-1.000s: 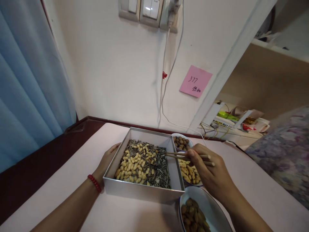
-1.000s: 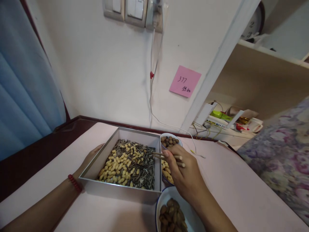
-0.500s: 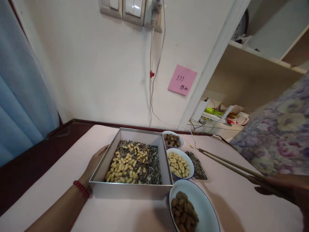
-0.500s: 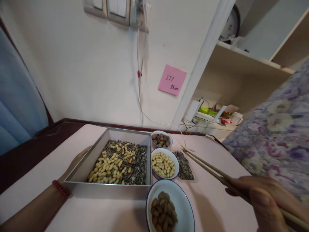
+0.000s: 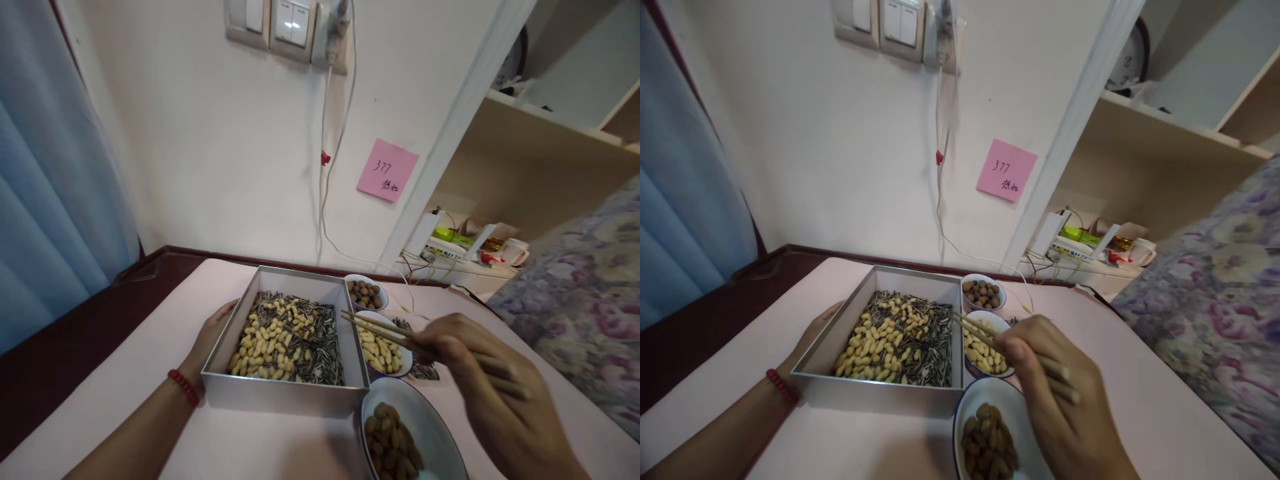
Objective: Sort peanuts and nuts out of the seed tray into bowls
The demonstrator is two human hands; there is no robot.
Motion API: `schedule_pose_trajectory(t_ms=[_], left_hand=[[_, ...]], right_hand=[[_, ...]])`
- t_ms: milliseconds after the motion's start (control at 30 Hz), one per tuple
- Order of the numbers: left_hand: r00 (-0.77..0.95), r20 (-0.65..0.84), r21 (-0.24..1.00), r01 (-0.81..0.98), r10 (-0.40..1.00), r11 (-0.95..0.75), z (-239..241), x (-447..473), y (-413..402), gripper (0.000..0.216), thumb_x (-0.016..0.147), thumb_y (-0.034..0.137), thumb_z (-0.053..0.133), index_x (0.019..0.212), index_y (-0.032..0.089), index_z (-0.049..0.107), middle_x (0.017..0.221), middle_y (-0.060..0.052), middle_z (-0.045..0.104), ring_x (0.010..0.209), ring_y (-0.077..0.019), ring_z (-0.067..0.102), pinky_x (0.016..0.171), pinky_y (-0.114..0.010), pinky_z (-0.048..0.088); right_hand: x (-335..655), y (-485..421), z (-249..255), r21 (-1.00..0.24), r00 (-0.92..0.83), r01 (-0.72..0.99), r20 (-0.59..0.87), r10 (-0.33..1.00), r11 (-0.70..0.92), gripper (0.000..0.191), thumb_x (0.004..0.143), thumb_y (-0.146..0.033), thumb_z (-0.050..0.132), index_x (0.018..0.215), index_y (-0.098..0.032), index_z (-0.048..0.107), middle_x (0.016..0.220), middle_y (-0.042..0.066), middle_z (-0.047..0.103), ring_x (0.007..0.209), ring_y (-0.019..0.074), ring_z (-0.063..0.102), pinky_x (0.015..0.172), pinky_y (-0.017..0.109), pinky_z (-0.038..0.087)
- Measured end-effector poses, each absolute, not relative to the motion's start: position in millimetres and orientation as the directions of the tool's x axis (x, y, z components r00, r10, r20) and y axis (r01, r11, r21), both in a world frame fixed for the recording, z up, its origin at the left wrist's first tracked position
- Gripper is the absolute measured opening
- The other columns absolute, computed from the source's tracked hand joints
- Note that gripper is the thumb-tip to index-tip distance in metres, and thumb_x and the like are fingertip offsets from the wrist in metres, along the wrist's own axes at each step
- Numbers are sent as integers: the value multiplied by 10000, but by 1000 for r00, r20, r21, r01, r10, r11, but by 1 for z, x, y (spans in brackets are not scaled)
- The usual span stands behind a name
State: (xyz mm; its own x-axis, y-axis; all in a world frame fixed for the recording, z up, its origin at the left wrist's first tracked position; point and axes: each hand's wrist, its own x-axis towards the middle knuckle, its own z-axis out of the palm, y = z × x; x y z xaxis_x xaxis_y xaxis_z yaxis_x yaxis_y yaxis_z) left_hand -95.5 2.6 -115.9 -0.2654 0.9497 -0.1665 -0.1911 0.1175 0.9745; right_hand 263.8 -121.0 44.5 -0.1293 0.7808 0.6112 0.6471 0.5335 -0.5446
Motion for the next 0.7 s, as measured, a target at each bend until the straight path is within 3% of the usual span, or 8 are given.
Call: schedule_pose_trajectory(t_ms=[133,333,700], left_hand=[[-245,-161,953,-292,956,85,-116,-93,0,573,573,374,826,1088,166,684,852,-62,778,760,-263,740,716,-339,591],[-233,-169,926,-369,958,74,-115,-88,-2,460,641,274,801,1079,170,708,836,-45,776,740,-240,736,712,-323,588],[-231,-193,913,-398,954,89,-113,-86,-3,440,688,227,760,1120,173,696,917,-62,784,784,-244,743,713,-318,589]], right_hand=[[237,-87,38,-521,-285,679,463,840,517,334,1018,-404,438,778,-233,596,729,0,581,665,144,561,598,267,435],[223,-48,24,-465,-342,742,359,869,484,362,1009,-454,414,780,-232,585,804,26,623,728,179,572,658,307,409],[228,-40,15,-514,-289,703,425,858,491,387,1002,-457,439,717,-216,542,711,8,566,665,159,529,622,296,392]])
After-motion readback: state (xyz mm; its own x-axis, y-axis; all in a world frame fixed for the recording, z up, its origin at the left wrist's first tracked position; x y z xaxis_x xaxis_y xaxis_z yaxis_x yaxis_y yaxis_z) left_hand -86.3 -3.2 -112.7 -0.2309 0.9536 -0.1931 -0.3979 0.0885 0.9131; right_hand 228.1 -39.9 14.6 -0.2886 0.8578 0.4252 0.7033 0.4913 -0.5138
